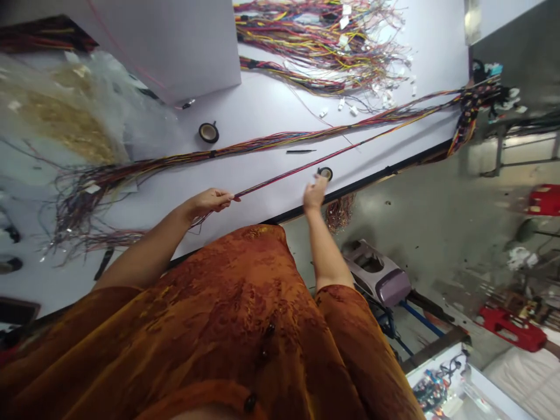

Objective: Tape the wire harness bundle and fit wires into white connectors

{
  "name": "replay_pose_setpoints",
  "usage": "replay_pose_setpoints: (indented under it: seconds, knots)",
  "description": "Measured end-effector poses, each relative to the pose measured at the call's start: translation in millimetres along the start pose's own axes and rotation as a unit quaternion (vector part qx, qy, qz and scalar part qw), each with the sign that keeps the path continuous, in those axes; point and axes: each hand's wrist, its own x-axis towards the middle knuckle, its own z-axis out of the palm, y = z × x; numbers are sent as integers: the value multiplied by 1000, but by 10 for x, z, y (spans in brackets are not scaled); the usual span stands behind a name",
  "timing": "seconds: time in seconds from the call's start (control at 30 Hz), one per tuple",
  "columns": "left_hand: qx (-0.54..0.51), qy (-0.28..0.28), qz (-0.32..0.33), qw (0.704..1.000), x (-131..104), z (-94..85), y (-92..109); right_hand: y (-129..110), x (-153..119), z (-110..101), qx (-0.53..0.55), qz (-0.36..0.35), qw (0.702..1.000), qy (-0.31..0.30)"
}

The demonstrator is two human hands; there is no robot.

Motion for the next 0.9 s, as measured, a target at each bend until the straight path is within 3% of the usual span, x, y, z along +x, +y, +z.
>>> replay_pose_setpoints:
  seconds: [0.1, 0.2, 0.3, 0.37, 0.5, 0.67, 0.8, 0.9]
  knots:
    - [27, 19, -1, 999, -15, -6, 13, 195, 504, -356, -176, -48, 982, 51]
    - [57, 32, -1, 998, -56, -37, 7, 322, 569, -250, -246, -93, 964, 33]
    - [72, 38, -7, 997, -135, -84, -25, 326, 209, 126, -101, -74, 991, -37]
    - [62, 44, -16, 997, -184, -106, -50, 280, -146, 405, 65, 2, 990, -129]
    - [0, 57, -5, 998, -236, -116, -82, 161, -743, 849, 288, 158, 903, -276]
    - [-109, 19, -22, 994, -253, -127, -103, 59, -996, 1171, 335, 244, 832, -368]
    - [-150, -31, -37, 988, -256, -125, -144, 23, -1059, 1287, 360, 248, 804, -404]
    - [-152, -34, -37, 987, -269, -87, -162, -30, -1143, 1290, 377, 247, 785, -425]
